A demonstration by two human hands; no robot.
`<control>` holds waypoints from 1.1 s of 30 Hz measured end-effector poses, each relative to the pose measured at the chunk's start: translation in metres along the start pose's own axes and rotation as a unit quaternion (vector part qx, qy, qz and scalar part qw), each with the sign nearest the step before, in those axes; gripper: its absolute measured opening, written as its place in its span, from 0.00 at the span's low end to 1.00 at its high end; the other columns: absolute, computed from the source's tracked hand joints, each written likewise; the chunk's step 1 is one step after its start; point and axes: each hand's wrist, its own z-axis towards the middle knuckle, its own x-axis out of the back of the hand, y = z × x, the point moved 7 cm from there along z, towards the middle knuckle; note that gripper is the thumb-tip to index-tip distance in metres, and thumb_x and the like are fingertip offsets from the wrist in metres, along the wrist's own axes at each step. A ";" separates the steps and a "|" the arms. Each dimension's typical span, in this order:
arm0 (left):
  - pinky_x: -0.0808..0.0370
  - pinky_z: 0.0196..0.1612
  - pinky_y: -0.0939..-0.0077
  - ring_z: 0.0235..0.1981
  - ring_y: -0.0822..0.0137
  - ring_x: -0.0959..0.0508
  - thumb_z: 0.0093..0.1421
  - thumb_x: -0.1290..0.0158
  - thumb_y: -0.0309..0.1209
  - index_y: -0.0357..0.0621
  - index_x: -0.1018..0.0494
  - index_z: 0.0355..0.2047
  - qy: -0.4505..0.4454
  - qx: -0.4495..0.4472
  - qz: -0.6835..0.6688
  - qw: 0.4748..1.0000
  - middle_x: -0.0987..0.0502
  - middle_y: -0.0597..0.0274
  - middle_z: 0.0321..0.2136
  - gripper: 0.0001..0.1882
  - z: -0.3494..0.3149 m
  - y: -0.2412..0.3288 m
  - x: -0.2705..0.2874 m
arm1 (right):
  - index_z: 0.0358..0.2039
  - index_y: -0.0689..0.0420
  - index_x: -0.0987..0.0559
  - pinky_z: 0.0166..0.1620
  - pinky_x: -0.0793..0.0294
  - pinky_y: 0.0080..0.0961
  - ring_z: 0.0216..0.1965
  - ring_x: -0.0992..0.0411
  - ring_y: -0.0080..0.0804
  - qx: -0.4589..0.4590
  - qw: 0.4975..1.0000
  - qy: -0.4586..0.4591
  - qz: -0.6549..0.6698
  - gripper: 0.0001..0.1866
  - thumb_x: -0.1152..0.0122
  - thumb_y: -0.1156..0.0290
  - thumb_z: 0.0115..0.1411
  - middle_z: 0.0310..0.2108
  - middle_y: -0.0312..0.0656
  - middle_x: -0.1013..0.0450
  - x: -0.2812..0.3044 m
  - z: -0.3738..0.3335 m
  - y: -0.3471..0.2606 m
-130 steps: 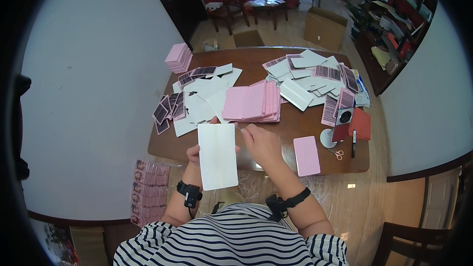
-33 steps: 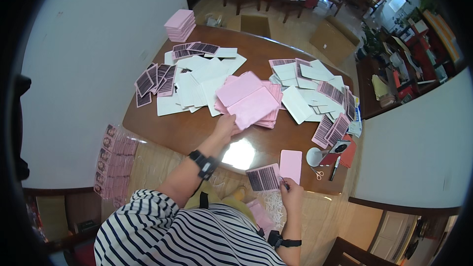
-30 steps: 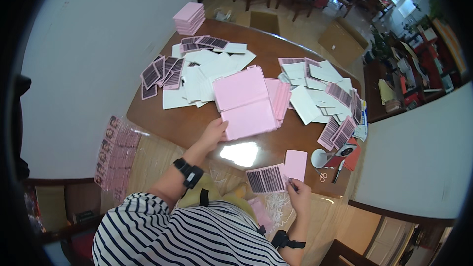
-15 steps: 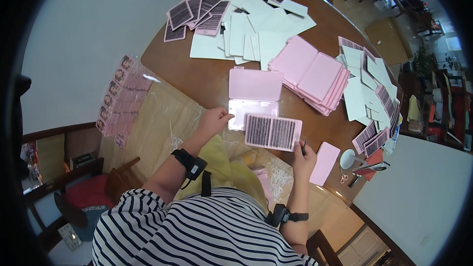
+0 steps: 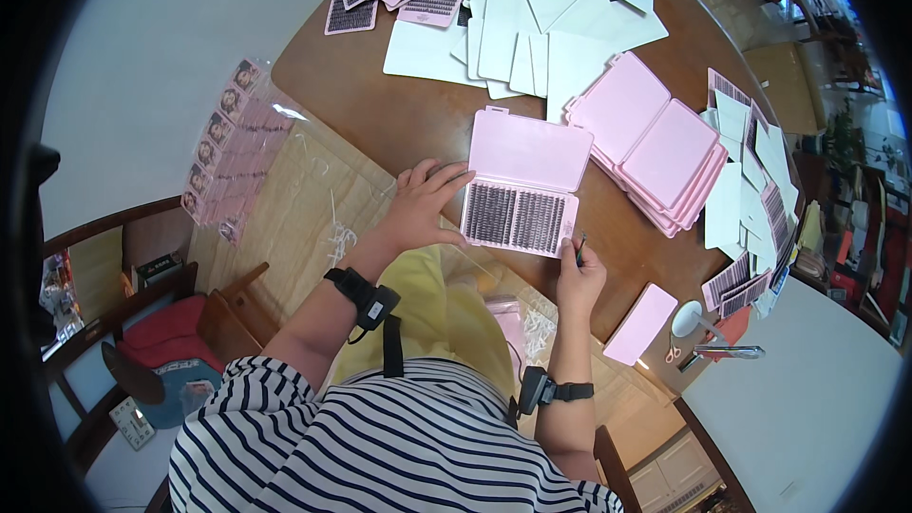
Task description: The person assembles small pink card holders by inserting white cards into pink sleeves and stacking them on a wooden table. The person repeatedly picks up cards and sleeves, inserts the cards, and places the finished units into a growing pile.
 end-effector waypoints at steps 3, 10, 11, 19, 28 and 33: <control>0.46 0.66 0.52 0.68 0.52 0.42 0.32 0.28 0.57 0.60 0.36 0.68 -0.008 0.006 -0.002 1.000 0.37 0.71 0.68 0.60 0.000 -0.001 -0.003 | 0.44 0.66 0.15 0.42 0.28 0.17 0.35 0.27 0.15 0.000 1.000 0.000 0.004 0.12 0.35 0.71 0.66 0.32 0.32 0.20 -0.002 0.000 0.001; 0.44 0.65 0.51 0.67 0.53 0.40 0.33 0.29 0.59 0.60 0.35 0.68 0.005 0.000 0.008 1.000 0.35 0.70 0.67 0.59 0.002 0.001 -0.002 | 0.45 0.66 0.15 0.45 0.25 0.21 0.37 0.24 0.19 0.010 0.999 0.019 -0.031 0.13 0.34 0.71 0.64 0.35 0.40 0.17 -0.002 -0.003 -0.003; 0.44 0.64 0.51 0.67 0.53 0.40 0.33 0.29 0.59 0.60 0.35 0.68 0.002 0.003 0.006 1.000 0.35 0.70 0.67 0.58 0.002 0.001 -0.002 | 0.45 0.66 0.16 0.45 0.25 0.21 0.37 0.24 0.19 0.008 0.999 0.022 -0.036 0.13 0.34 0.71 0.64 0.35 0.40 0.17 -0.002 -0.003 -0.003; 0.44 0.66 0.49 0.67 0.52 0.41 0.35 0.29 0.58 0.59 0.36 0.68 -0.003 0.002 0.017 1.000 0.36 0.69 0.68 0.58 0.001 0.003 0.000 | 0.45 0.67 0.16 0.43 0.24 0.21 0.35 0.24 0.18 0.017 0.998 0.031 -0.056 0.14 0.34 0.71 0.63 0.33 0.42 0.17 -0.003 -0.004 -0.012; 0.44 0.64 0.50 0.67 0.53 0.40 0.36 0.30 0.61 0.59 0.36 0.68 0.002 -0.001 0.021 1.000 0.36 0.69 0.68 0.57 0.001 0.003 0.000 | 0.44 0.67 0.16 0.39 0.24 0.24 0.31 0.25 0.20 0.054 0.993 0.053 -0.093 0.15 0.33 0.69 0.63 0.30 0.47 0.17 -0.005 -0.007 -0.021; 0.44 0.64 0.49 0.67 0.52 0.41 0.37 0.30 0.60 0.58 0.36 0.68 0.003 -0.006 0.024 1.000 0.36 0.69 0.67 0.57 0.000 0.003 0.000 | 0.44 0.62 0.15 0.38 0.23 0.28 0.28 0.21 0.29 0.057 0.986 0.053 -0.149 0.13 0.34 0.67 0.63 0.28 0.53 0.19 -0.008 -0.009 -0.027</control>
